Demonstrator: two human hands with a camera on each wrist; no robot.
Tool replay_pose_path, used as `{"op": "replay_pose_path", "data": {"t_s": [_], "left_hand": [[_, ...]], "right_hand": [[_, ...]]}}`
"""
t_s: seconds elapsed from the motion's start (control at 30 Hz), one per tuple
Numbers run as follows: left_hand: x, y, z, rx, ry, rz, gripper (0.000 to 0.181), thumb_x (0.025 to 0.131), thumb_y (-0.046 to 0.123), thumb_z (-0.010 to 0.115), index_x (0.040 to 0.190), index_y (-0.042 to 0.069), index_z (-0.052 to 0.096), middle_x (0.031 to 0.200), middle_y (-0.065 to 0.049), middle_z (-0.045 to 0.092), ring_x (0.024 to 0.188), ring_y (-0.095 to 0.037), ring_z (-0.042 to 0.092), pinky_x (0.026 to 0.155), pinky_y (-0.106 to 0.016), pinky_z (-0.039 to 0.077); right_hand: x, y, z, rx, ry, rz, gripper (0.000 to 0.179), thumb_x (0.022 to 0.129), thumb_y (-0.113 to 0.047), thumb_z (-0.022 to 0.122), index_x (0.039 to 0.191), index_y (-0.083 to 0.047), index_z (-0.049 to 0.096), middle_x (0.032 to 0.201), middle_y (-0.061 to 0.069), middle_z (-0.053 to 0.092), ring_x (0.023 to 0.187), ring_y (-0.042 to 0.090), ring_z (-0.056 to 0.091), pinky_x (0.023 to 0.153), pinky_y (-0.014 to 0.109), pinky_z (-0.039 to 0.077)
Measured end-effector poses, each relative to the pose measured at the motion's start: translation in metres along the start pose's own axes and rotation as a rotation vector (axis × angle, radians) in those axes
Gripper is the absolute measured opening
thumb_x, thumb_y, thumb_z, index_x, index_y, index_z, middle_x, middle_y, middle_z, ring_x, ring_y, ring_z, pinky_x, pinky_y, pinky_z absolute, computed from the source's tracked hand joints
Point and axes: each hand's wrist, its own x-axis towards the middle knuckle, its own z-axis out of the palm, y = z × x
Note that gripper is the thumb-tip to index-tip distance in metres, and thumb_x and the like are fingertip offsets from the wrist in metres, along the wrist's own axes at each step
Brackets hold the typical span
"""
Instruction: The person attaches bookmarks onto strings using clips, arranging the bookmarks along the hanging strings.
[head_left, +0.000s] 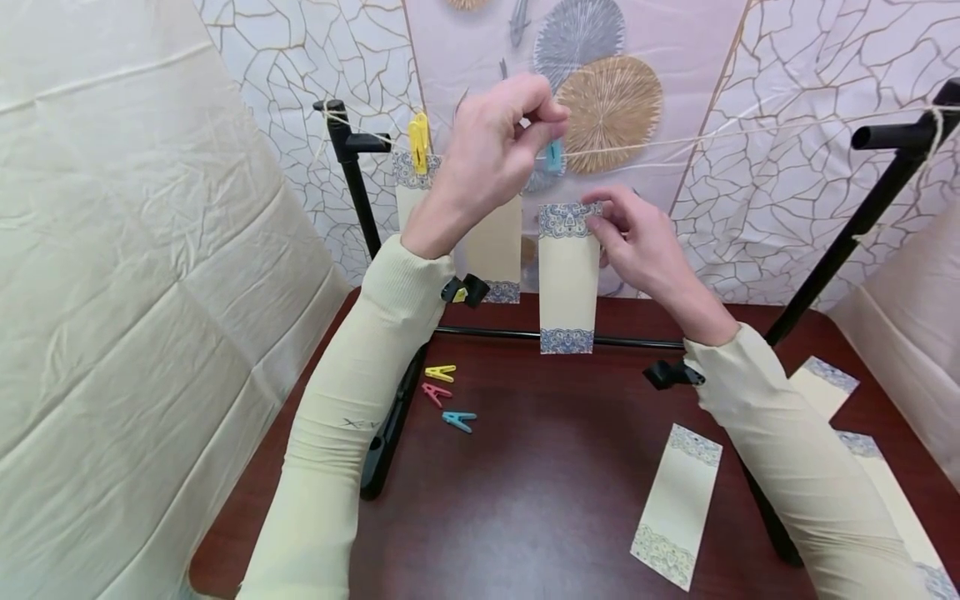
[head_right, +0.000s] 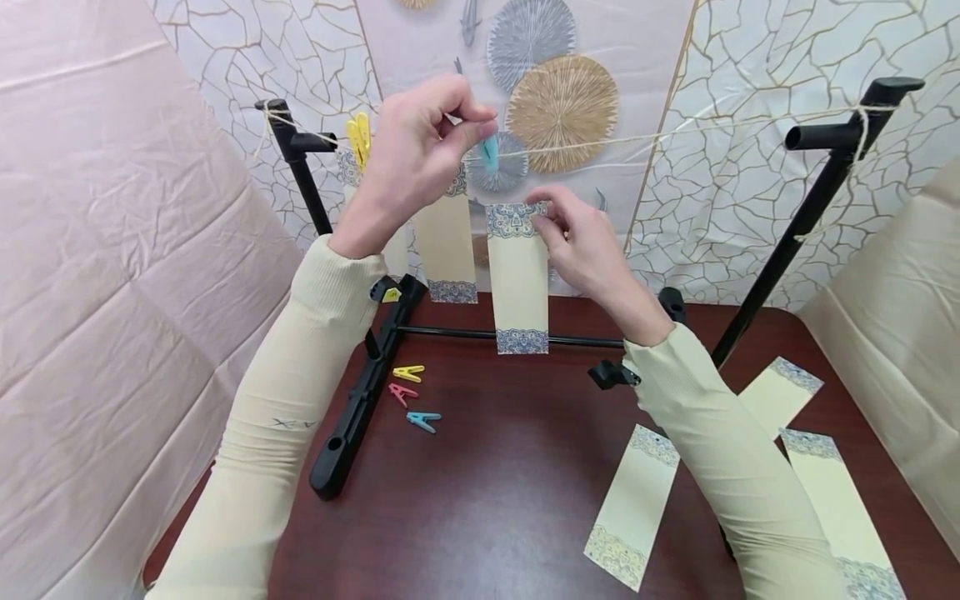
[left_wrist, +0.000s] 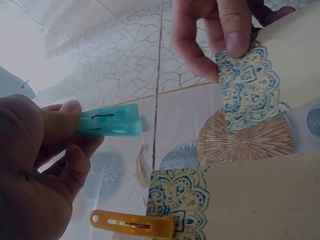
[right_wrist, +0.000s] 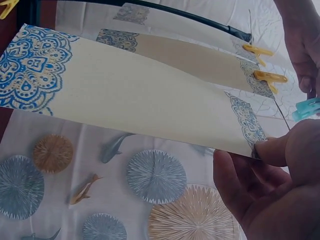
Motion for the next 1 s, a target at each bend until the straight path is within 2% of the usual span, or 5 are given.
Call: {"op": "replay_pose_path", "data": {"t_s": [0.2,0.33,0.63,0.87,1.0], "left_hand": [[0.006,-0.004,0.006,0.016,0.023,0.006,0.020,0.095,0.012,0.063,0.079,0.000,0.063,0.096,-0.005,0.072,0.080,-0.005,0.060,0.071,-0.013,0.046],[0.007,-0.008,0.009,0.023,0.019,0.012,0.021,0.096,0.011,0.062,0.078,0.000,0.060,0.097,-0.006,0.071,0.081,-0.006,0.060,0.070,-0.013,0.044],[0.011,-0.010,0.014,0.029,-0.064,-0.044,0.011,0.097,0.009,0.060,0.090,0.002,0.065,0.097,-0.004,0.070,0.086,-0.006,0.062,0.079,-0.011,0.047],[0.012,-0.009,0.017,0.039,-0.105,-0.061,0.011,0.098,0.010,0.058,0.091,0.003,0.065,0.093,-0.001,0.067,0.081,-0.005,0.054,0.074,-0.013,0.041],[0.012,-0.011,0.019,0.035,-0.122,-0.065,0.011,0.097,0.009,0.058,0.090,0.003,0.064,0.093,-0.002,0.068,0.080,-0.005,0.055,0.074,-0.013,0.042]], "right_hand": [[0.006,-0.002,0.001,0.035,0.032,0.021,0.026,0.098,-0.005,0.055,0.124,-0.007,0.059,0.081,0.018,0.064,0.048,0.005,0.054,0.046,0.020,0.043],[0.010,-0.004,0.002,0.042,0.061,0.017,0.026,0.097,-0.005,0.056,0.122,-0.009,0.061,0.077,0.016,0.062,0.048,0.005,0.053,0.045,0.019,0.043],[0.017,-0.008,0.004,0.077,0.125,-0.055,0.024,0.097,-0.004,0.057,0.120,-0.007,0.061,0.071,0.015,0.056,0.048,0.004,0.053,0.046,0.018,0.044],[0.020,-0.014,0.005,0.105,0.151,-0.084,0.024,0.098,-0.006,0.055,0.122,-0.006,0.060,0.069,0.012,0.054,0.050,0.006,0.052,0.050,0.019,0.046],[0.022,-0.015,0.005,0.135,0.178,-0.111,0.024,0.098,-0.003,0.055,0.121,-0.003,0.061,0.070,0.011,0.054,0.050,0.005,0.052,0.049,0.019,0.046]]}}
